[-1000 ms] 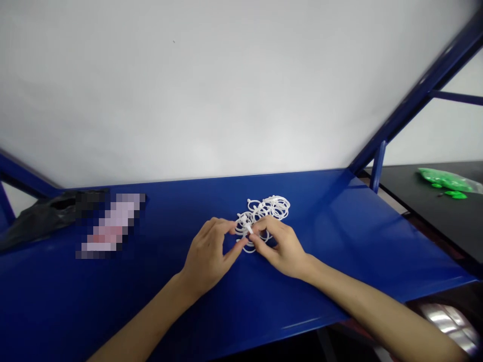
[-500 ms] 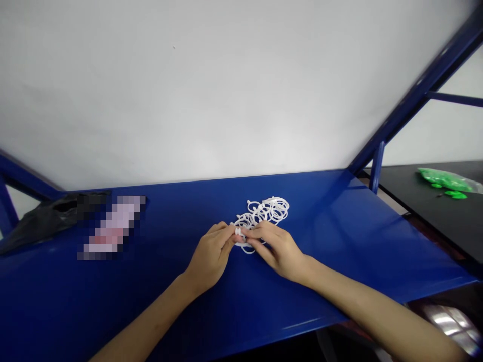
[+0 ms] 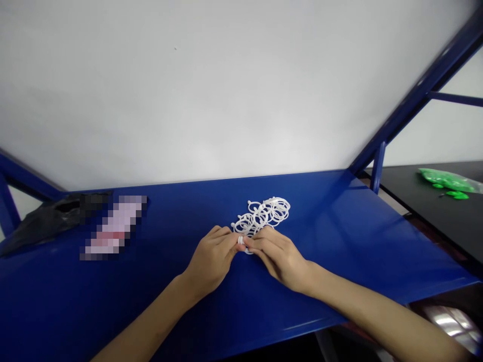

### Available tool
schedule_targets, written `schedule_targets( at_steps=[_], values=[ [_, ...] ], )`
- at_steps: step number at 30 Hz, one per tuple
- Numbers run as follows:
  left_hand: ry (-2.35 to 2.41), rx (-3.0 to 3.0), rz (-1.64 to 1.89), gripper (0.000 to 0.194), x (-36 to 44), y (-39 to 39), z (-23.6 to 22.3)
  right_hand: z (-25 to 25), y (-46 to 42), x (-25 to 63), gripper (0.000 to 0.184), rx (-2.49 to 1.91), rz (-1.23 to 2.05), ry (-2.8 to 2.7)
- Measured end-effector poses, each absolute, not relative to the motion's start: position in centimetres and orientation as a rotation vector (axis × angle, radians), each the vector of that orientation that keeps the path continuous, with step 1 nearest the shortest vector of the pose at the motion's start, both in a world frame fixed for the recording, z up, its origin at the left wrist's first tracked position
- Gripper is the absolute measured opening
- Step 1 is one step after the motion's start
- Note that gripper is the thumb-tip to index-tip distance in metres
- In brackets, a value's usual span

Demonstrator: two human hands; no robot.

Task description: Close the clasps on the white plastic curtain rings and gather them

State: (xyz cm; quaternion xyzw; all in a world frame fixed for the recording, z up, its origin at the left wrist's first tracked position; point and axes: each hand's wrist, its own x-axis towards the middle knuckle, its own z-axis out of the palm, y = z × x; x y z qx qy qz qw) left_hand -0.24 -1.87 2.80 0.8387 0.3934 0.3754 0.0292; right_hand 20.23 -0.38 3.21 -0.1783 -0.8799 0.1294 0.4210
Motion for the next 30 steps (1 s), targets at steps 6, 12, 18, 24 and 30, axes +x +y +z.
schedule_targets(
  at_steps=[6,12,18,24,30],
  values=[
    [1.187,2.666,1.156,0.029,-0.2,-1.8,2.7,2.9,-0.4,20.2,0.022,-0.448,0.311,-2.217],
    [1.299,2.681,1.133,0.034,-0.2,-1.2,2.1,2.7,0.7,20.1,0.023,-0.531,0.257,-2.229],
    [1.432,2.645,0.948,0.032,-0.7,-0.9,1.8,2.4,2.5,20.4,0.018,-0.772,0.151,-2.214],
    [1.505,2.573,0.898,0.028,-1.4,-0.4,1.4,2.3,4.0,21.4,0.02,-0.953,0.021,-2.214],
    [1.55,2.557,0.842,0.039,-1.2,-0.7,0.7,2.0,4.3,21.4,0.043,-1.205,-0.108,-2.222]
  ],
)
